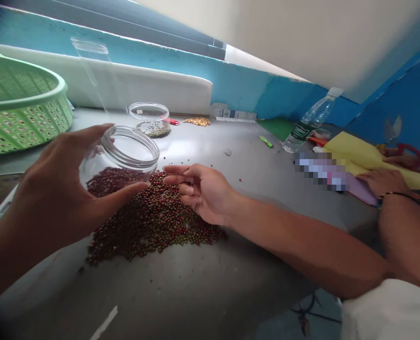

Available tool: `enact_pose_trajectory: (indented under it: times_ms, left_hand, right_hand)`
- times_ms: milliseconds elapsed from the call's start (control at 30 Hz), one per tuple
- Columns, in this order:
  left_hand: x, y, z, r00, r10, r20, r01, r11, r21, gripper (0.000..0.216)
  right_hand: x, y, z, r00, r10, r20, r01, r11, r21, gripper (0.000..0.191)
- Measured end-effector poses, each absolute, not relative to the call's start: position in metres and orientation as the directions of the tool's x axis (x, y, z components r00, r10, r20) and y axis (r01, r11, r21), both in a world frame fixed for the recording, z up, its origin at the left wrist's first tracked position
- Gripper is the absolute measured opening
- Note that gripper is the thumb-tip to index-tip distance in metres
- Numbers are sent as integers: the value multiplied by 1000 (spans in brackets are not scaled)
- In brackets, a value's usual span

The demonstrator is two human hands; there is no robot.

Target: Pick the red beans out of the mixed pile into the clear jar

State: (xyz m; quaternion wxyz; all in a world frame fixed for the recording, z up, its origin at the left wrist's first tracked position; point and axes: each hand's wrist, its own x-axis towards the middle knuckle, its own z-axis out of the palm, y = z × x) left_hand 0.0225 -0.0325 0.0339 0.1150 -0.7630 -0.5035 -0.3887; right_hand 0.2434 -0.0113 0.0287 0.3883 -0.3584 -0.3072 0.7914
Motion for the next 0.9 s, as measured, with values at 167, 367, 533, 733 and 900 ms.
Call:
enact_pose_trajectory:
  times_ms: [167,367,533,733,900]
  left_hand:
    - [25,-37,36,356,612,706,800,-590,107,77]
    - [48,-52,37,380,623,684,814,-576,71,81]
    - [62,-56,34,341,674,655,826,-547,133,76]
    - [59,-58,31,330,682,653,823,-547,155,78]
    - [57,-60,30,349,670,655,799,-578,165,73]
  right_hand:
    - [243,-4,40,-196,952,-233,-603,-305,-737,26]
    - [235,-5,59,5,999,-51,-787,-28,-617,29]
    - [232,-10,55,-31,996,-88,-801,-78,-594,38]
    - [229,-19,52,-32,992,119,-759,53,-649,46]
    - [222,-34,49,-149,893,424,-628,246,-739,55]
